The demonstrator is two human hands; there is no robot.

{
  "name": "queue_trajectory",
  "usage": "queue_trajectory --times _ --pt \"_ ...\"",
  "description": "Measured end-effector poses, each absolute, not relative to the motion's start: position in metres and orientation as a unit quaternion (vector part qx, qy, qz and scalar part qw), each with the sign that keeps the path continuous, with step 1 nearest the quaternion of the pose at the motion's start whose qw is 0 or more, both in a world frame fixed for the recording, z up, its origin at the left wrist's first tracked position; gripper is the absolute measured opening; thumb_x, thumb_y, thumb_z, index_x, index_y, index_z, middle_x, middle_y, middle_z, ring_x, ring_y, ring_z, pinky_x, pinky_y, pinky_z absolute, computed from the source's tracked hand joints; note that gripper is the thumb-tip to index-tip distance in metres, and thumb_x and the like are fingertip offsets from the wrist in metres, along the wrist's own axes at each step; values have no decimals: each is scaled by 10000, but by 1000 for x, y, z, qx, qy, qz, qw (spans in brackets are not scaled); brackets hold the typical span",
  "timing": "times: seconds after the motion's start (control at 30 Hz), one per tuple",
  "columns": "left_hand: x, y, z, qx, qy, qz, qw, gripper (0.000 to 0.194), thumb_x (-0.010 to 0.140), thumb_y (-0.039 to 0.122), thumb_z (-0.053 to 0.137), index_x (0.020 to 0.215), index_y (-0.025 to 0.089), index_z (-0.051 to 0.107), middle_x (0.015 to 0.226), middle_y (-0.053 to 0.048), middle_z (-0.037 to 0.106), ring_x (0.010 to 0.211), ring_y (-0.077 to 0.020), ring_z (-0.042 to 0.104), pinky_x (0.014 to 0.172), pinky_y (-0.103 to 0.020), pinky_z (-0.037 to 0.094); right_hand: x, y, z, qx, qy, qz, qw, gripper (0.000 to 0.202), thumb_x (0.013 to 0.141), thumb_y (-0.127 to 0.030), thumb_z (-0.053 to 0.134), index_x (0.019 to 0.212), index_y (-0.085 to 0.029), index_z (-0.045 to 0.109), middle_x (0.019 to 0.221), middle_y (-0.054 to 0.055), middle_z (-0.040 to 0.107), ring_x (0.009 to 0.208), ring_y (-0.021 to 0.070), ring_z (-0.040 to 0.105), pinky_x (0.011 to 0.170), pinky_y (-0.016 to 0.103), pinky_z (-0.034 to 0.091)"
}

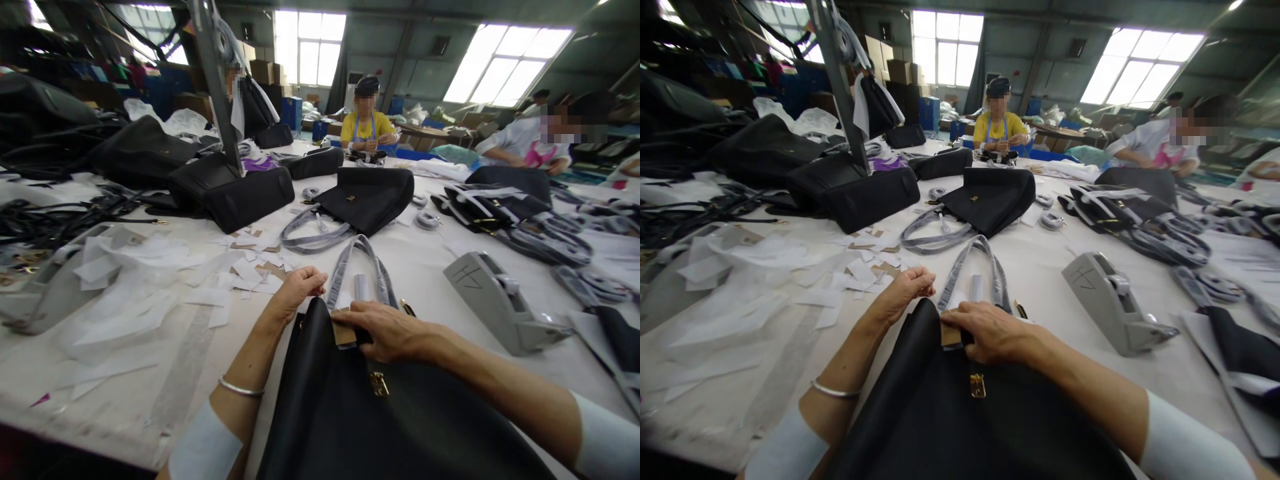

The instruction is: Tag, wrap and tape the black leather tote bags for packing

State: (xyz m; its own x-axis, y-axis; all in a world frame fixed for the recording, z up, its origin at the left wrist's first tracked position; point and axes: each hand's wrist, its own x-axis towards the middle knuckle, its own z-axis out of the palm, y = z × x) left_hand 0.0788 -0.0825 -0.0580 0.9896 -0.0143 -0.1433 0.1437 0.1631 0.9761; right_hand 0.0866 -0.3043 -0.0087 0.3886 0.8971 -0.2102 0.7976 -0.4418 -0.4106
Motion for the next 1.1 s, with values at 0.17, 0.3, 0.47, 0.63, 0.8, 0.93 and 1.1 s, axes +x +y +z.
queue_trajectory --times 0.17,0.3,0.47,0.63,0.8,0.93,1.1 --pt "79 -85 -60 657 45 -52 751 452 642 542 739 634 163 492 558 35 521 578 -100 498 614 -226 372 81 -291 -20 -829 -544 117 58 454 785 -111 565 1235 -153 604 1066 116 564 923 248 557 861 365 463" --pt "80 -82 -63 687 40 -61 723 441 651 557 715 660 154 536 574 27 550 538 -85 432 570 -223 320 82 -287 -27 -851 -472 167 161 533 776 -71 561 1306 -118 544 1135 125 587 1023 237 572 944 333 449" --pt "82 -81 -64 704 36 -58 707 395 665 519 686 711 135 601 571 26 541 533 -84 405 550 -224 286 80 -288 -16 -844 -376 290 249 852 645 -286 805 1406 -139 450 1308 120 539 1165 276 523 1013 340 410" --pt "80 -83 -62 704 18 -66 707 366 684 483 692 704 129 601 572 34 524 543 -80 420 560 -216 308 66 -274 -18 -894 -350 211 187 585 673 -287 755 1202 -140 554 1103 114 569 988 268 584 887 341 452" --pt "78 -82 -58 686 21 -62 725 366 671 476 711 732 130 610 588 28 541 549 -86 452 574 -218 349 66 -267 -28 -920 -345 156 98 459 722 -61 574 1169 -165 551 1062 106 588 877 246 622 757 307 448" --pt "77 -81 -53 648 42 -29 760 380 639 473 755 753 136 621 646 22 554 601 -99 515 650 -234 419 80 -278 -24 -928 -322 126 141 559 750 -43 557 1282 -212 517 1079 87 651 956 259 629 799 316 432" --pt "74 -84 -49 650 0 -30 760 353 670 444 771 759 132 633 712 9 582 666 -102 530 690 -225 419 100 -290 1 -948 -236 94 193 486 762 -83 600 1229 -204 547 850 44 693 749 218 649 657 276 440"
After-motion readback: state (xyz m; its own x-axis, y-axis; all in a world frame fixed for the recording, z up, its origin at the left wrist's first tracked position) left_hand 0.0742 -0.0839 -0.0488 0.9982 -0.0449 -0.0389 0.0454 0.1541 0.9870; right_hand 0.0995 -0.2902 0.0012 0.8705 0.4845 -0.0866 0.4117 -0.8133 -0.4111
